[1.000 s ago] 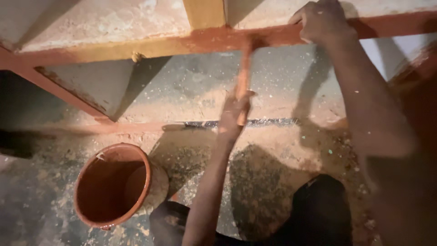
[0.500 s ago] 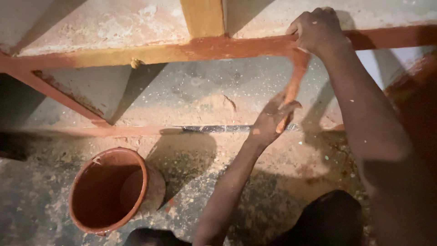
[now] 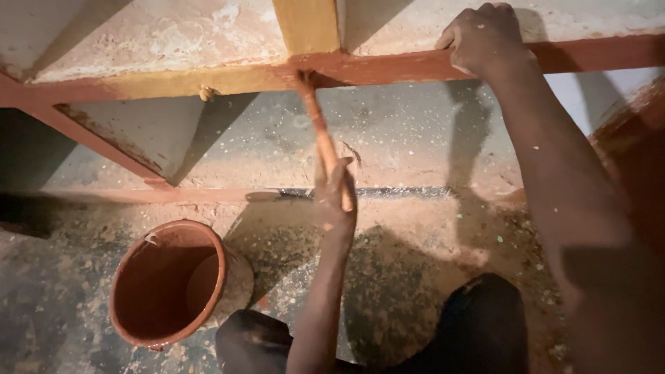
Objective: The person paints a wooden shelf structure with reddish-brown paint using a brush. They repeatedly dip the brush into a bucket of paint and apply it to the horizontal and vertical beams of the shelf.
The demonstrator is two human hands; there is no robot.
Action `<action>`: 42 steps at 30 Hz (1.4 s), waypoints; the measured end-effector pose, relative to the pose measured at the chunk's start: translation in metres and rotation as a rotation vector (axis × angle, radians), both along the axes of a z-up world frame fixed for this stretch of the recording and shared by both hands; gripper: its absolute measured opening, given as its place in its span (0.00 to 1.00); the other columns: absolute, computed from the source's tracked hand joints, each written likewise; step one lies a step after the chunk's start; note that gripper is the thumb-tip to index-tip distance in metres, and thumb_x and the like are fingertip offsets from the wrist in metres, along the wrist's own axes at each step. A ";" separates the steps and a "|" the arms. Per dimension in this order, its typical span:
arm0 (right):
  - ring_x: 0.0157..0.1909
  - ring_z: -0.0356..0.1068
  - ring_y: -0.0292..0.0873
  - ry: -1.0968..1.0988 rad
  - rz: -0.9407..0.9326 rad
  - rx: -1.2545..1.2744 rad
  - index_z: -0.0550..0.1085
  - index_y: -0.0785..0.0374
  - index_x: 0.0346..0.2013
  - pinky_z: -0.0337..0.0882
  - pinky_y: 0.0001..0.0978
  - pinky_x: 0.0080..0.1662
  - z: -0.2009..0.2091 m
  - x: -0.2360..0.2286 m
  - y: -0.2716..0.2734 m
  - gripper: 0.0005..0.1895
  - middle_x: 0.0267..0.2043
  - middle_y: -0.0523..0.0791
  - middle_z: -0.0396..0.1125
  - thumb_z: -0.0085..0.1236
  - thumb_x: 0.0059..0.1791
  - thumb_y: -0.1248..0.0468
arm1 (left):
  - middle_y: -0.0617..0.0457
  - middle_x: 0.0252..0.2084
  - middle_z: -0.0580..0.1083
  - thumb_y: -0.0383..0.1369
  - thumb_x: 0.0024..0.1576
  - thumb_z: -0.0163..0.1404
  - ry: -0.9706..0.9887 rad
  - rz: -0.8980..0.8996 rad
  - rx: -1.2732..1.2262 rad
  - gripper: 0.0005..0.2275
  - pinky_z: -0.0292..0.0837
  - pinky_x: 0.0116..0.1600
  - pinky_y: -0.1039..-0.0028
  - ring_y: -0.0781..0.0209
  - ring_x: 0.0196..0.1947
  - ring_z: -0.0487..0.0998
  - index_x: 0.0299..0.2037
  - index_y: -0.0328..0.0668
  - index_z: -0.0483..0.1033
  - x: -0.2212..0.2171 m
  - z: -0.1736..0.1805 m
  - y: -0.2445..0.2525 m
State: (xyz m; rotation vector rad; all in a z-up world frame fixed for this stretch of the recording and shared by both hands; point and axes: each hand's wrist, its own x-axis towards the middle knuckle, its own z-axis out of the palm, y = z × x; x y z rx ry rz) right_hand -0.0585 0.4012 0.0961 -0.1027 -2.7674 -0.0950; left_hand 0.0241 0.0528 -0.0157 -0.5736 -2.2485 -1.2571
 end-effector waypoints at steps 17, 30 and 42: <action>0.41 0.76 0.48 -0.030 -0.064 0.033 0.86 0.41 0.38 0.69 0.49 0.54 0.005 -0.008 -0.008 0.16 0.39 0.45 0.78 0.62 0.44 0.67 | 0.39 0.49 0.76 0.30 0.63 0.51 -0.064 -0.137 0.001 0.11 0.77 0.48 0.64 0.46 0.47 0.79 0.55 0.50 0.79 -0.029 0.012 -0.026; 0.43 0.75 0.48 -0.008 -0.062 0.059 0.85 0.43 0.33 0.69 0.48 0.54 0.002 -0.012 -0.007 0.13 0.38 0.43 0.78 0.63 0.41 0.66 | 0.39 0.66 0.68 0.31 0.65 0.49 0.062 -0.400 -0.112 0.10 0.82 0.47 0.63 0.46 0.51 0.79 0.54 0.59 0.76 -0.019 0.019 0.007; 0.43 0.75 0.51 0.007 -0.089 -0.027 0.85 0.42 0.36 0.61 0.51 0.65 -0.005 0.006 -0.014 0.15 0.36 0.47 0.77 0.61 0.41 0.68 | 0.37 0.74 0.60 0.28 0.63 0.51 0.050 -0.257 -0.197 0.08 0.78 0.58 0.61 0.46 0.62 0.75 0.50 0.50 0.79 -0.065 0.074 -0.137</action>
